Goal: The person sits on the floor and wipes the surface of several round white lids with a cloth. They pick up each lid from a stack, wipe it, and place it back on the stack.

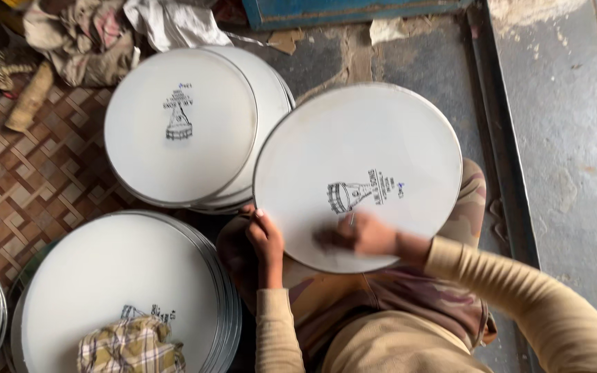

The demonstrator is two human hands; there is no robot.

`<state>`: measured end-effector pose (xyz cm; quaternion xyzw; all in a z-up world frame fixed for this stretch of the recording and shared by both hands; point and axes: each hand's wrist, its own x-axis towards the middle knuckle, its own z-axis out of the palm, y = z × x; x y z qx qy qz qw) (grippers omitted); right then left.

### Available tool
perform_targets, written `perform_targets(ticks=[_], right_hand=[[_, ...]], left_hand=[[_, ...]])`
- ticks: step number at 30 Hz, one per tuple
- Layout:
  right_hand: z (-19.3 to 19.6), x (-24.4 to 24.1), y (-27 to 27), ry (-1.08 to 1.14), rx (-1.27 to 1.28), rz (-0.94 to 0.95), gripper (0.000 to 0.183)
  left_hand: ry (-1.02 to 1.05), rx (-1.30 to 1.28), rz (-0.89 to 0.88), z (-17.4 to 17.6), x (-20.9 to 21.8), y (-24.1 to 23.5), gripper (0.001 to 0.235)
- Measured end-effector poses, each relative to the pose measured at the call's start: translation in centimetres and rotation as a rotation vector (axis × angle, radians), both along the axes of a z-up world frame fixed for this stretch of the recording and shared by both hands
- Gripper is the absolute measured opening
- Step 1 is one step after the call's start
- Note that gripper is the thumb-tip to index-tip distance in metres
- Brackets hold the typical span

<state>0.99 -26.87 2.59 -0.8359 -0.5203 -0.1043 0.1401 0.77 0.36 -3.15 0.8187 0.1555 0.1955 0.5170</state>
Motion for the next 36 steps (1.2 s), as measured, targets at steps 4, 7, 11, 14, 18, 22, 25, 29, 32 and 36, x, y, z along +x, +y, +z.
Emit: perform_targets(ticks=[4,7,11,14,18,22,25,29,32,36], right_hand=[[4.8,14.3,-4.3,-0.273,0.188,-0.332,0.023],[6.2,16.1,-2.2,-0.005,0.316,-0.476,0.026],[2.4,3.6,5.4,0.139,0.084,-0.108,0.025],[1.7,4.3,5.6,0.017,0.027,0.049,0.025],[4.8,17.6,1.5,0.149,0.096,-0.218,0.025],[6.5,17.7,4.1,0.22,0.077,-0.156,0.031],[1.5,4.4,6.9,0.155,0.011,0.022,0.032],[-1.7,3.5,1.4,0.066,-0.017,0.104,0.034],[0.9,10.4,-7.9,0.099,-0.246,-0.493,0.036],[5.4,10.8,-10.2,0.15,0.168,-0.581,0.038]], left_hand=[[-0.043,-0.046,-0.017,-1.6,-0.4,0.1,0.043],[-0.097,-0.092,-0.028,-1.2,-0.4,0.2,0.044],[0.133,-0.126,0.072,-0.3,-0.4,-0.3,0.047],[-0.098,-0.123,-0.032,0.0,1.1,-0.2,0.048],[0.083,-0.091,-0.002,-1.1,-1.6,0.2,0.049],[-0.069,-0.148,-0.011,-2.2,0.4,1.3,0.051],[0.094,-0.351,0.047,-3.6,-0.2,0.5,0.056],[-0.06,-0.31,0.027,-3.2,0.6,1.6,0.05],[0.096,-0.377,0.02,-2.8,-1.4,1.1,0.056],[-0.11,-0.382,-0.05,-1.5,0.9,0.5,0.048]])
